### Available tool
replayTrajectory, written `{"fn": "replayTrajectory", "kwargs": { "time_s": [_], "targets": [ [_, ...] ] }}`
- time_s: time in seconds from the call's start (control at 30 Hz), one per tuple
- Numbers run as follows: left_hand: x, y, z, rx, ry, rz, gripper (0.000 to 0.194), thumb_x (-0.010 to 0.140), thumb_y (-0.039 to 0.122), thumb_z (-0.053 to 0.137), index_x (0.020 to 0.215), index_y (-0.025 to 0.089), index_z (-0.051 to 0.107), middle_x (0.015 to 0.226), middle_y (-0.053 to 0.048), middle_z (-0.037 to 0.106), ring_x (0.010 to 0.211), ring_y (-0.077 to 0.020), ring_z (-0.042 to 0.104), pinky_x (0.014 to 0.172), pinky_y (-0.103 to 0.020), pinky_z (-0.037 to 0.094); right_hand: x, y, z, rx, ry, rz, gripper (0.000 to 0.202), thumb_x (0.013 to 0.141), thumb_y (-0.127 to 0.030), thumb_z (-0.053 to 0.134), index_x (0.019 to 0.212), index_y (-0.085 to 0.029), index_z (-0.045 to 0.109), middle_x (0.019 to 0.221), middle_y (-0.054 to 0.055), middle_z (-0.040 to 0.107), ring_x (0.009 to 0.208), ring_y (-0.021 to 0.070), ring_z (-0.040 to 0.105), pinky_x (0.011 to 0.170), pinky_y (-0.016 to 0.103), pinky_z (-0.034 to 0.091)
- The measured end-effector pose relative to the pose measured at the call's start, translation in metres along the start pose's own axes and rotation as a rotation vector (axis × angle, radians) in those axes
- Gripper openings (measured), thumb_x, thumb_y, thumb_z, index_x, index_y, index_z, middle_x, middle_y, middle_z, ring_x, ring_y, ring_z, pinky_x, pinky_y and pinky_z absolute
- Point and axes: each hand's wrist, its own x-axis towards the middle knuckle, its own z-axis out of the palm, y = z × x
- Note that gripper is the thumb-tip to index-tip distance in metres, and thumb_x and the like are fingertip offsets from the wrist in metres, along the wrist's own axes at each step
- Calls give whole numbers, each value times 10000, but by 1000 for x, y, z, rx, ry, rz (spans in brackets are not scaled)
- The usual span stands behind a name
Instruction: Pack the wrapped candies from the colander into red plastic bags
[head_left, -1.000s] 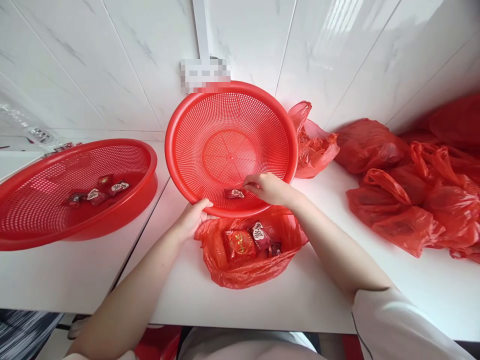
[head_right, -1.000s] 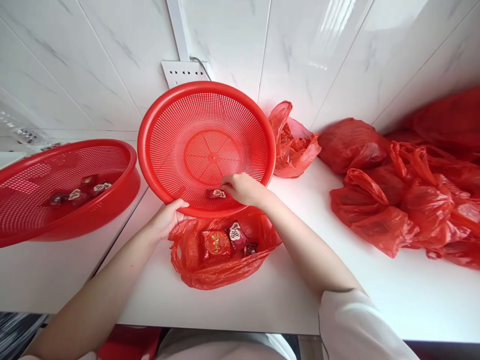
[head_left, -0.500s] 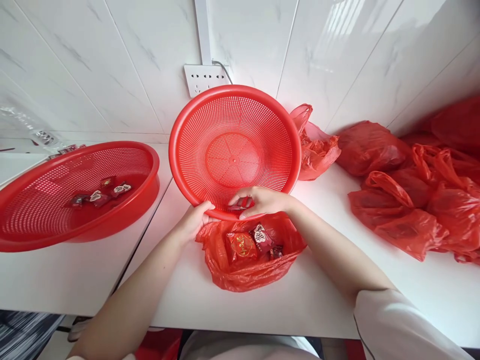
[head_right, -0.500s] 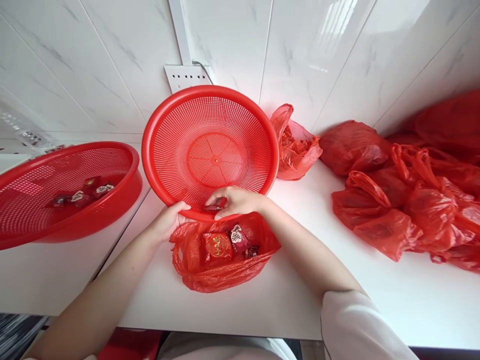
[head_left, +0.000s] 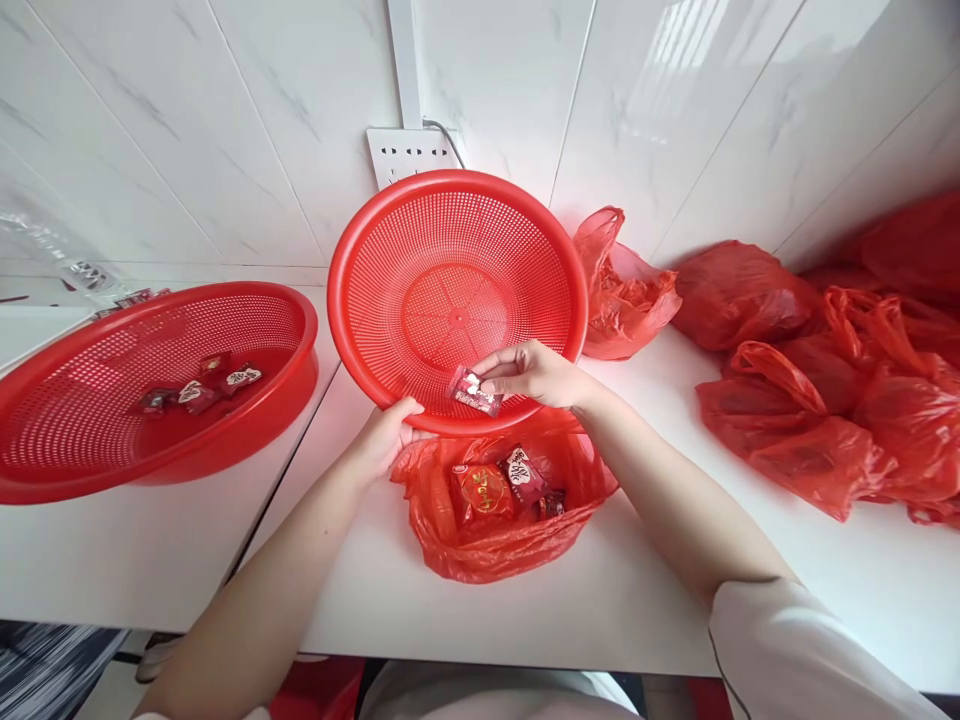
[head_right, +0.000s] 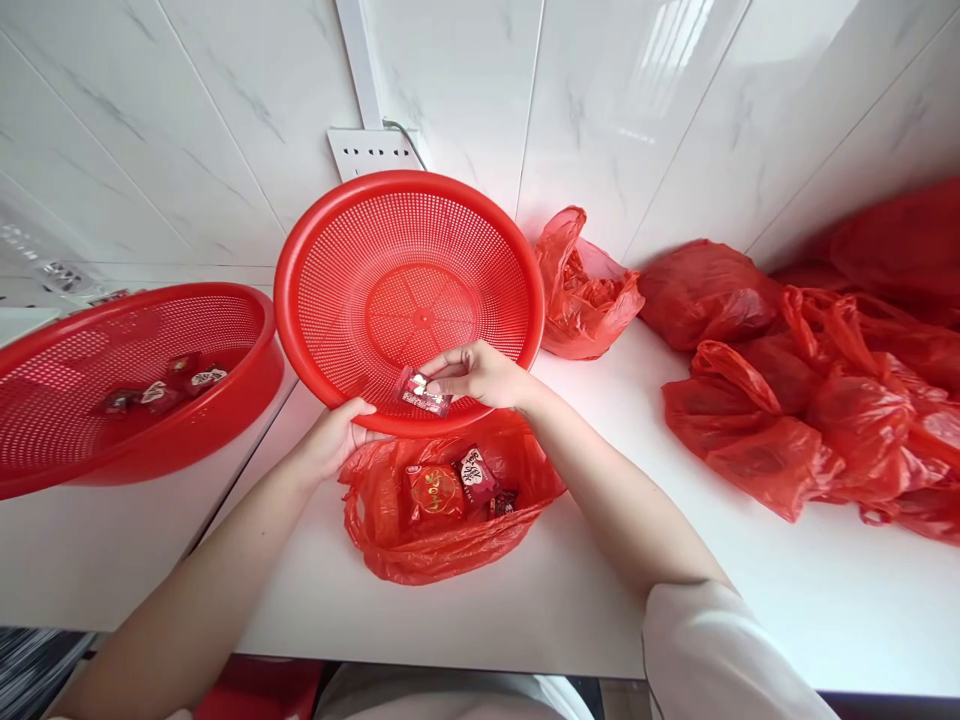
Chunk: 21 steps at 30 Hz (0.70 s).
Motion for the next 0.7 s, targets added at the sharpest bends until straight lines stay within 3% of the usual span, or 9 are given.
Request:
{"fn": "replayTrajectory", "kwargs": {
  "time_s": [0.37, 0.53, 0.63, 0.7],
  "targets": [
    [2, -3, -2, 9, 24, 30, 64, 679, 186, 584, 693, 148, 535, 617, -44, 645, 659, -265, 693, 624, -411, 569, -2, 0, -5, -88, -34, -10, 399, 683, -403, 778, 963, -128, 706, 755, 32, 708, 578, 91, 622, 541, 210, 551],
    [-1, 0, 2, 21, 5, -7, 106, 690, 195, 565, 756, 119, 597, 696, -99, 692, 687, -278, 698, 614, -389, 567, -11, -10, -8, -185, -245, 1, 389, 763, -361, 713, 1071, -125, 675, 870, 65, 724, 740, 132, 673, 700, 256, 555],
    [-1, -1, 2, 38, -2, -1, 147, 698, 206, 567, 795, 111, 622, 762, -124, 715, 712, -288, 704, 638, -398, 570, -17, -16, -3, -329, -454, 63, 304, 768, -315, 704, 1005, -126, 681, 840, 61, 727, 754, 143, 680, 691, 250, 531],
    [1, -2, 1, 35, 4, 30, 108, 696, 195, 569, 760, 120, 612, 775, -123, 720, 718, -283, 706, 657, -394, 572, -19, -20, 5, -533, -471, 10, 178, 779, -264, 687, 907, -140, 689, 805, 45, 721, 712, 132, 662, 641, 229, 488]
  ]
}}
